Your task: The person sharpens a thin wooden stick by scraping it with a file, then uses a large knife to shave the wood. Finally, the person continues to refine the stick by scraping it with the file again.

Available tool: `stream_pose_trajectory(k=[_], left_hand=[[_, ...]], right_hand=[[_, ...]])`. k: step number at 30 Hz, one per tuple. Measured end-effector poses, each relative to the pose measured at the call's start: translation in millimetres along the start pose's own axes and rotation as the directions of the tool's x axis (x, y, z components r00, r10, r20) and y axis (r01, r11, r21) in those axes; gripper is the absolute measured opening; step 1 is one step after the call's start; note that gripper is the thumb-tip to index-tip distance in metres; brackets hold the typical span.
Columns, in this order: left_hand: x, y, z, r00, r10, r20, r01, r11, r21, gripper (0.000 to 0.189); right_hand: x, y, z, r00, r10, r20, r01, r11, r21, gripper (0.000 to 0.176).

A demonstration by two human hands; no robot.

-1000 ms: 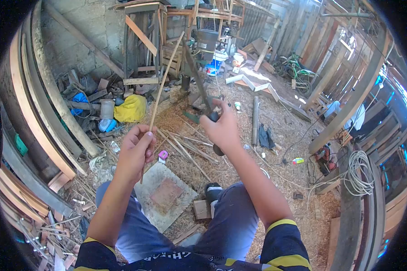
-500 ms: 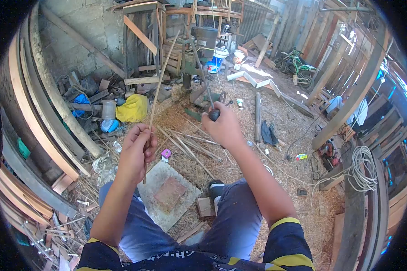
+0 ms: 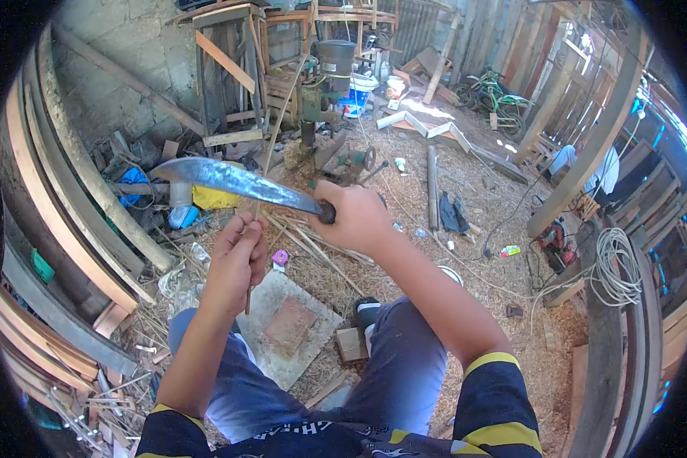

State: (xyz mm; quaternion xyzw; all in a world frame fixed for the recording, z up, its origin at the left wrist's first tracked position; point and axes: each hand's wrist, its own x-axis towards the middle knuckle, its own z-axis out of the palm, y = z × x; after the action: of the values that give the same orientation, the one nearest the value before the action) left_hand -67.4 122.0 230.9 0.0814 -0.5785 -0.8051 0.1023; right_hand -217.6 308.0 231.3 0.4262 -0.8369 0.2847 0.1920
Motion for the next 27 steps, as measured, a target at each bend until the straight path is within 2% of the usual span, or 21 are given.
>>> stream_pose_trajectory(k=[4,7,13,16,27], left_hand=[[-4,0,0,0.993,-0.019,0.114,0.032,0.993,-0.113,0.018],[-7,-1,5,0.993,-0.023,0.113,0.027,0.999,-0.03,0.018],[-11,-8,10,0.998,-0.015,0.058,0.015,1.0,0.005,0.023],[-11,-8,9,0.999,-0.039,0.031,0.039,0.999,0.013,0.024],[-16,-7,14,0.999,-0.022,0.026,0.022,1.0,-0.009,0.019]], right_hand=[[1,-12,-5,0.999,-0.031,0.022,0.032,0.999,-0.03,0.027],[4,-15,-6,0.996,-0.075,0.049,0.078,0.996,-0.053,0.027],[5,-14,-1,0.985,-0.16,0.064,0.166,0.98,-0.105,0.027],[5,-16,-1,0.983,-0.157,0.091,0.171,0.971,-0.168,0.027],[11,-11,-1,0.98,-0.196,0.039,0.2,0.97,-0.141,0.026]])
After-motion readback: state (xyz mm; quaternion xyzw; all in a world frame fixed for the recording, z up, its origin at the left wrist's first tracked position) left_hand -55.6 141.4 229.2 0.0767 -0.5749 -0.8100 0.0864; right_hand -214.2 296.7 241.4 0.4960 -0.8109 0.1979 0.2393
